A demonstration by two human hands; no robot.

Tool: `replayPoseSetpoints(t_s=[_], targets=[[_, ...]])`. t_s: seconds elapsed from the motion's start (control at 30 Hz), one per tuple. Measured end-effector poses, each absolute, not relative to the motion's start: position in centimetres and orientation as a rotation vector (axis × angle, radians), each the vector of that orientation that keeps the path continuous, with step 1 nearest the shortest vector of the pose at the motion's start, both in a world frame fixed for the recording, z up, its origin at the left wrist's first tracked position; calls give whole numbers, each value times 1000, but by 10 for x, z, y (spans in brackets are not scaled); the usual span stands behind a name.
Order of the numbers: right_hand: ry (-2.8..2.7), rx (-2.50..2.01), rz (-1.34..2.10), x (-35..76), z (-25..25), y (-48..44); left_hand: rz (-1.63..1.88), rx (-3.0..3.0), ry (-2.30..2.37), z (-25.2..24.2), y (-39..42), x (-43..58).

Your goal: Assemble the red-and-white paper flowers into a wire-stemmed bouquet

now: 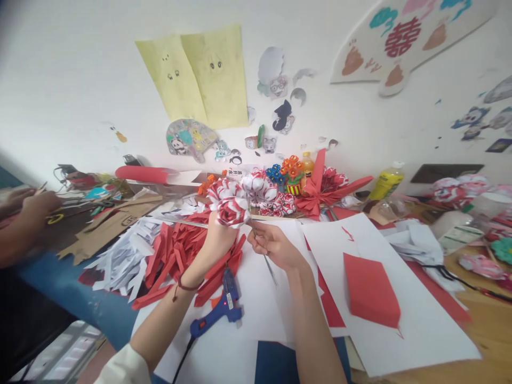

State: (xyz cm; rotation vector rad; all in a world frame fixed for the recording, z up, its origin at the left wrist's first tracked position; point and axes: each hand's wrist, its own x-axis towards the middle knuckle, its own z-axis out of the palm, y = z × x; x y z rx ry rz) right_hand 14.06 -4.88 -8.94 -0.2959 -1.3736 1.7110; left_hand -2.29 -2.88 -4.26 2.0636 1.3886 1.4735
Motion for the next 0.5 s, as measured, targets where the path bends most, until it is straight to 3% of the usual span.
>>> replayPoseSetpoints(t_s=[0.5], targets=[[-1303, -481, 1454, 145, -82, -54, 1392, 2431, 811, -14, -1, -11]])
